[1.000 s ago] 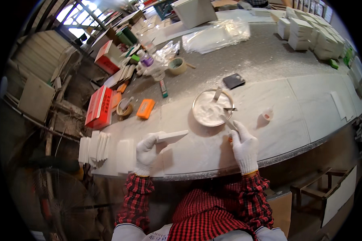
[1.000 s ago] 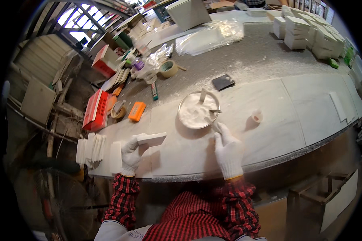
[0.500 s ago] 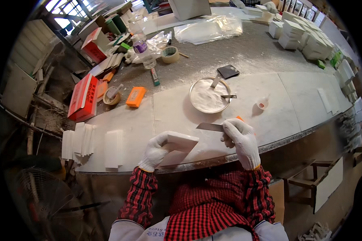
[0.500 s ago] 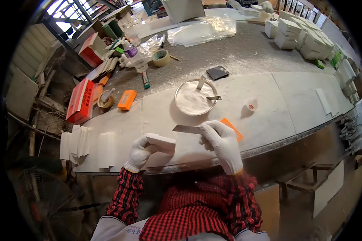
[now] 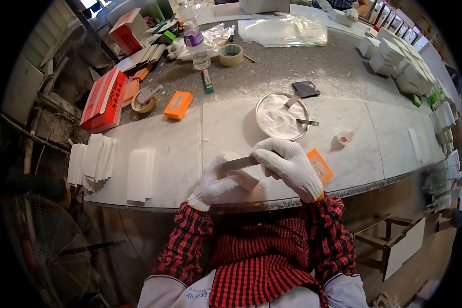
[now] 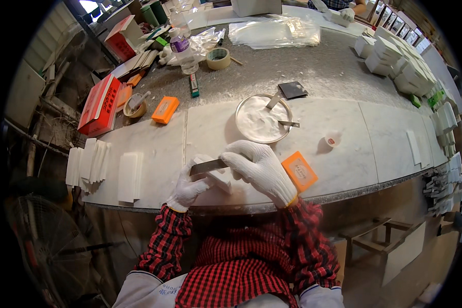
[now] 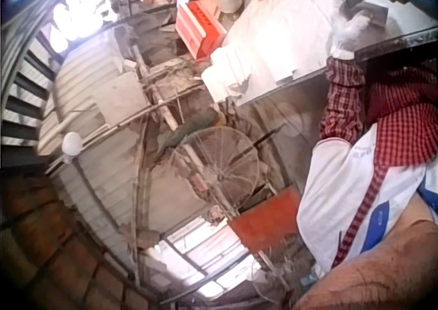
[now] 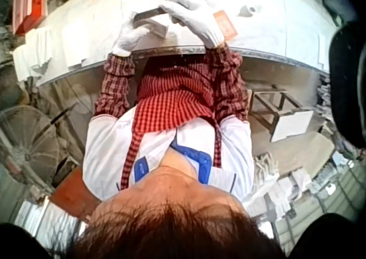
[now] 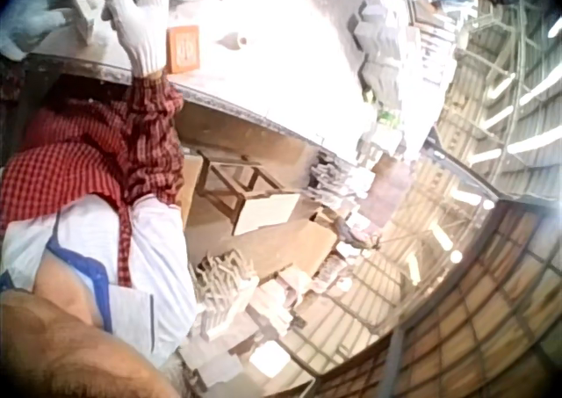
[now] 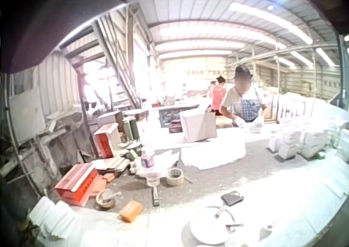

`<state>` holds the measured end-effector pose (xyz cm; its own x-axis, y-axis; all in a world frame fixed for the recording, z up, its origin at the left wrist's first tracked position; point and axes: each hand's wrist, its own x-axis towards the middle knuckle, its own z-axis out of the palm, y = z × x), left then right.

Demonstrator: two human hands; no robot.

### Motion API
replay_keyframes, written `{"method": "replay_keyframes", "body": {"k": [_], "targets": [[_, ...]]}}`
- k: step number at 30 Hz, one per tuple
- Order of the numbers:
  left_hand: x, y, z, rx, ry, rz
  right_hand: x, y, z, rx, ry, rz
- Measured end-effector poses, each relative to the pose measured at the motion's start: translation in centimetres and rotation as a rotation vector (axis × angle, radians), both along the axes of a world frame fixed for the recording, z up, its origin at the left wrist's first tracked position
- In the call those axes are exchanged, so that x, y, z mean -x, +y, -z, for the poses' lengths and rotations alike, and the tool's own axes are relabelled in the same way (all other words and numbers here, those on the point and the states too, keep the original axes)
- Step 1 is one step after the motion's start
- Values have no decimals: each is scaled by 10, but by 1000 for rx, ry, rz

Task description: The person smooths the edges of white rectangular stone tiles using a metal scraper and an orange sanding block. They repeatedly scrape and sand each tile, then place the finished pieces into a stack on the table.

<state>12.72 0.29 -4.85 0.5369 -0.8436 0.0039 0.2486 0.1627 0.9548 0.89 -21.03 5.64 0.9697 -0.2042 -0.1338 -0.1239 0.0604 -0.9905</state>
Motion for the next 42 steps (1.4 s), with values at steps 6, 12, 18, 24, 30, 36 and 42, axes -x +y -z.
{"method": "replay_keyframes", "body": {"k": [6,12,18,24,30,36,42], "targets": [[-2,4,9,122,66,44,-1,-2,-1,26,-41,-72],[-4,6,27,82,154,34,28,-5,-10,87,-22,10],[-6,11,51,160,214,0,42,-23,-14,128,91,-95],[-9,8,30,91,146,52,45,-29,-21,13,31,14],[-7,5,16,53,300,13,-7,-3,2,60,-164,-64],[-5,6,24,44,117,20,38,-27,-6,181,32,-151],[-7,6,22,103,184,53,39,-27,-17,44,17,-13]]}}
